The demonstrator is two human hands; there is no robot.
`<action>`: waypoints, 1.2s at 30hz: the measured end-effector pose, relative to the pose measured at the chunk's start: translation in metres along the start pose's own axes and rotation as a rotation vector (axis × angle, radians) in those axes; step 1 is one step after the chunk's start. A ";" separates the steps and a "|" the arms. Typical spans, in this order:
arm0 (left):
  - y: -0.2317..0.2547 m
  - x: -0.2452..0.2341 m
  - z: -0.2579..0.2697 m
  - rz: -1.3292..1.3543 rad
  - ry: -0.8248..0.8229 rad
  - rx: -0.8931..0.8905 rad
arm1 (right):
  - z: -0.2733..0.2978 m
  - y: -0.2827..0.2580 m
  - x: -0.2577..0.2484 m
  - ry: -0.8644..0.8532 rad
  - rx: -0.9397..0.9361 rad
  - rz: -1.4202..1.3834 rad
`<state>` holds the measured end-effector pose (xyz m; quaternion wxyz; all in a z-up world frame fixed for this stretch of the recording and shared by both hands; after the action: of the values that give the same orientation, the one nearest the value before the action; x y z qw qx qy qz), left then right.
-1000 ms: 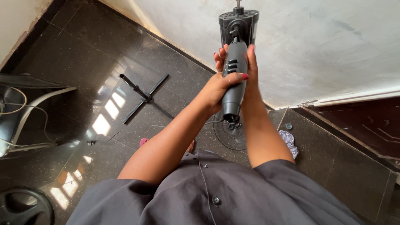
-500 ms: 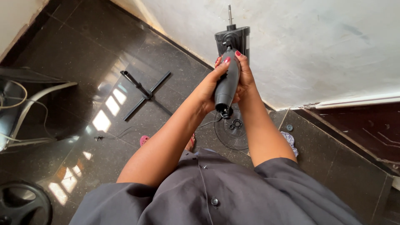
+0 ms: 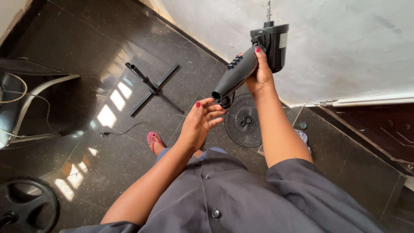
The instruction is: The person assembles a standing fan by attaching the motor housing to the stand, securing the power cord, and adjusting the control panel. They handle the fan components and the stand, ensuring the parts are properly connected.
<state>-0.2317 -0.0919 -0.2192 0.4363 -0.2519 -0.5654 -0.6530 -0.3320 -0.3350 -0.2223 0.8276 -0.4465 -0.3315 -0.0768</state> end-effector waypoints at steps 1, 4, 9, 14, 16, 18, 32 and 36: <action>0.000 0.001 0.000 0.045 -0.003 -0.001 | 0.001 -0.002 0.000 -0.010 -0.031 0.001; 0.002 0.006 -0.003 0.150 -0.010 -0.015 | 0.006 -0.004 -0.001 0.007 -0.067 0.015; 0.006 0.003 -0.008 0.145 0.030 -0.092 | 0.013 -0.005 0.004 0.021 -0.110 0.035; -0.002 -0.005 -0.008 0.112 0.064 -0.155 | 0.014 -0.005 0.001 0.030 -0.121 0.083; -0.006 -0.011 -0.010 0.104 0.078 -0.161 | 0.013 -0.003 -0.003 0.028 -0.152 0.113; -0.010 -0.019 -0.012 0.086 0.117 -0.166 | 0.010 -0.001 -0.007 0.027 -0.178 0.137; -0.086 -0.137 -0.035 0.018 0.291 -0.382 | -0.011 0.063 -0.084 0.157 -0.177 0.232; -0.109 -0.189 -0.055 0.136 0.290 -0.485 | -0.038 0.101 -0.117 0.183 -0.207 0.156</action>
<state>-0.2227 -0.0926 -0.4435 0.4823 -0.2903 -0.3063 -0.7676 -0.3610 -0.3252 -0.3791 0.8074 -0.5448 -0.2094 -0.0863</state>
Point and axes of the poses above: each hand's wrist, its own z-axis away from the middle knuckle, its own x-axis out of the palm, y = z × x, the point moved 6 cm from there along -z, towards the middle knuckle, and after that the axes turned 1 degree about -z, right-handed, at the moved point
